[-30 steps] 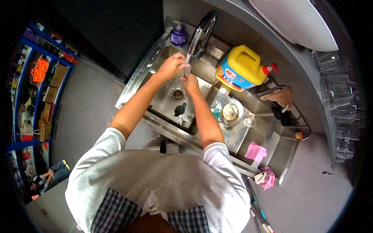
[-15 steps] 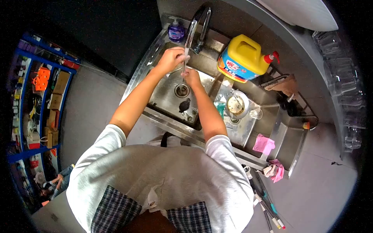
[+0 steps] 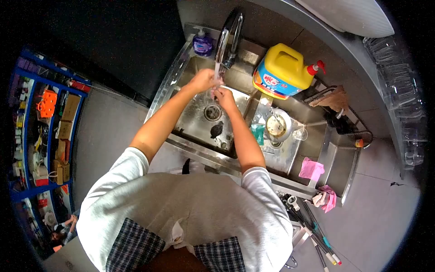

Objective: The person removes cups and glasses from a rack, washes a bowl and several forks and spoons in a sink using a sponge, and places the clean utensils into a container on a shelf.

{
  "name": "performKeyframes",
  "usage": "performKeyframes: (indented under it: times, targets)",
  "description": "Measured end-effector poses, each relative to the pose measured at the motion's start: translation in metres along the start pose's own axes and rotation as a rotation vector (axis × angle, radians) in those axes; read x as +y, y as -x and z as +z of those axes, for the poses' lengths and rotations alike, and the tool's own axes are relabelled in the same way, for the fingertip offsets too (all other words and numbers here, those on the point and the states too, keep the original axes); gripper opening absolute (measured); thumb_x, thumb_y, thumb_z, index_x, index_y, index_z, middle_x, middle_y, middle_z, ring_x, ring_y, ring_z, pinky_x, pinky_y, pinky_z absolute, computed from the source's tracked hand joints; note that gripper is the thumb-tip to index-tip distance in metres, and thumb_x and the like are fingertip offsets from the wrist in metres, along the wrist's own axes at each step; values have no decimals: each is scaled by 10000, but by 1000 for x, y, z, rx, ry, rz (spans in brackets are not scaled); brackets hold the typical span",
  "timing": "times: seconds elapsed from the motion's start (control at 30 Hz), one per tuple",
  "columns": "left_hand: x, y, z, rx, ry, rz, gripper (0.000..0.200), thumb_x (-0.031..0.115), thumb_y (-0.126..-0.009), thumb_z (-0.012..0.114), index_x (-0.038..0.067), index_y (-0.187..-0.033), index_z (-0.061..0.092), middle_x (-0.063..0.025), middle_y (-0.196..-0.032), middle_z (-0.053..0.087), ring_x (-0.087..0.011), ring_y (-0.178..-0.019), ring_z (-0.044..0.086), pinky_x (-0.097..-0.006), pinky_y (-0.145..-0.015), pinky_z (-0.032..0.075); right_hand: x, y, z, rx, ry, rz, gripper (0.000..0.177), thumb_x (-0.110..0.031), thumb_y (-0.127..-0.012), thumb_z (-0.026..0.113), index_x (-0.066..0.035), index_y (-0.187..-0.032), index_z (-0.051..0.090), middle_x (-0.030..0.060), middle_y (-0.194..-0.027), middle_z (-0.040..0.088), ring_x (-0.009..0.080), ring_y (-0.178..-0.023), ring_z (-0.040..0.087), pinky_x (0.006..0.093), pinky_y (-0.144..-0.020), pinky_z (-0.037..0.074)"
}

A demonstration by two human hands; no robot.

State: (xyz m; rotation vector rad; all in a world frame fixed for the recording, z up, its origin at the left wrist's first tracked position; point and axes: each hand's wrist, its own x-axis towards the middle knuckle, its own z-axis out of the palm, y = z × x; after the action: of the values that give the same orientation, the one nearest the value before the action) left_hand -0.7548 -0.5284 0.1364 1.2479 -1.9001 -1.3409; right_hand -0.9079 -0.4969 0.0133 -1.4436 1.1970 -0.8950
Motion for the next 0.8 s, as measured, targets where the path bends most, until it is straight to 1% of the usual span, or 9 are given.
performKeyframes:
  times: [0.1, 0.2, 0.23, 0.3, 0.37, 0.57, 0.67, 0.73, 0.8]
  targets:
    - [-11, 4, 3, 60, -169, 80, 145, 165, -787, 683, 23, -812, 667, -112, -688, 646, -156, -566, 595, -315, -546, 465, 9, -6, -11, -44, 111, -84, 176, -194, -796, 633, -39, -862, 685, 104, -678, 634, 156, -652, 587, 323, -625, 465]
    - [-36, 2, 5, 211, -312, 254, 160, 186, -769, 692, 33, -814, 673, -134, -683, 631, -209, -579, 597, -330, -568, 467, 7, -37, -52, -97, 379, 2, 256, -255, -748, 676, -40, -888, 678, 137, -730, 651, 225, -693, 623, 354, -661, 477]
    - [-19, 14, 4, 209, -275, 186, 154, 169, -760, 697, 29, -819, 674, -141, -702, 636, -216, -589, 599, -325, -575, 464, -4, -53, -62, 9, 470, 62, 337, -302, -699, 718, -32, -894, 665, 175, -773, 645, 300, -726, 627, 374, -667, 478]
    - [-30, 18, 8, 203, -184, 147, 179, 181, -750, 696, 13, -798, 657, -149, -721, 642, -277, -633, 613, -349, -614, 477, -69, -66, -60, 224, 656, -34, 228, -254, -738, 639, -63, -862, 646, 202, -821, 634, 381, -772, 608, 430, -703, 478]
    - [-26, 25, 8, 147, -108, 23, 193, 193, -748, 698, 9, -769, 646, -150, -761, 642, -311, -701, 613, -360, -657, 479, -90, -91, -48, 248, 877, 23, 205, -258, -779, 576, -84, -852, 656, 200, -850, 637, 391, -809, 602, 459, -729, 480]
    - [-25, 47, 2, 295, -167, 226, 183, 151, -726, 721, -4, -752, 627, -148, -796, 608, -295, -729, 591, -352, -675, 464, -73, -131, -64, 371, 892, 19, 228, -253, -773, 591, -71, -881, 675, 190, -874, 644, 349, -804, 621, 427, -728, 497]
    - [-23, 60, -6, 315, -161, 214, 164, 130, -708, 728, 6, -736, 624, -142, -781, 594, -274, -724, 589, -344, -672, 463, -117, -78, -46, 166, 588, 131, 218, -239, -795, 626, -54, -902, 667, 138, -848, 660, 266, -755, 636, 349, -686, 513]
    - [-21, 64, -6, 344, -143, 208, 166, 126, -701, 732, 6, -734, 621, -137, -767, 587, -259, -717, 587, -338, -666, 462, -145, -12, -31, -93, -229, 125, 256, -256, -813, 673, -25, -919, 639, 71, -870, 654, 158, -781, 624, 296, -617, 496]
    - [-8, 73, -5, 276, -177, 169, 180, 123, -701, 740, 20, -820, 653, -134, -822, 630, -259, -782, 619, -336, -705, 472, -155, 27, -20, -207, -355, 51, 223, -165, -823, 660, -29, -998, 631, 23, -900, 624, 122, -803, 605, 229, -614, 466]
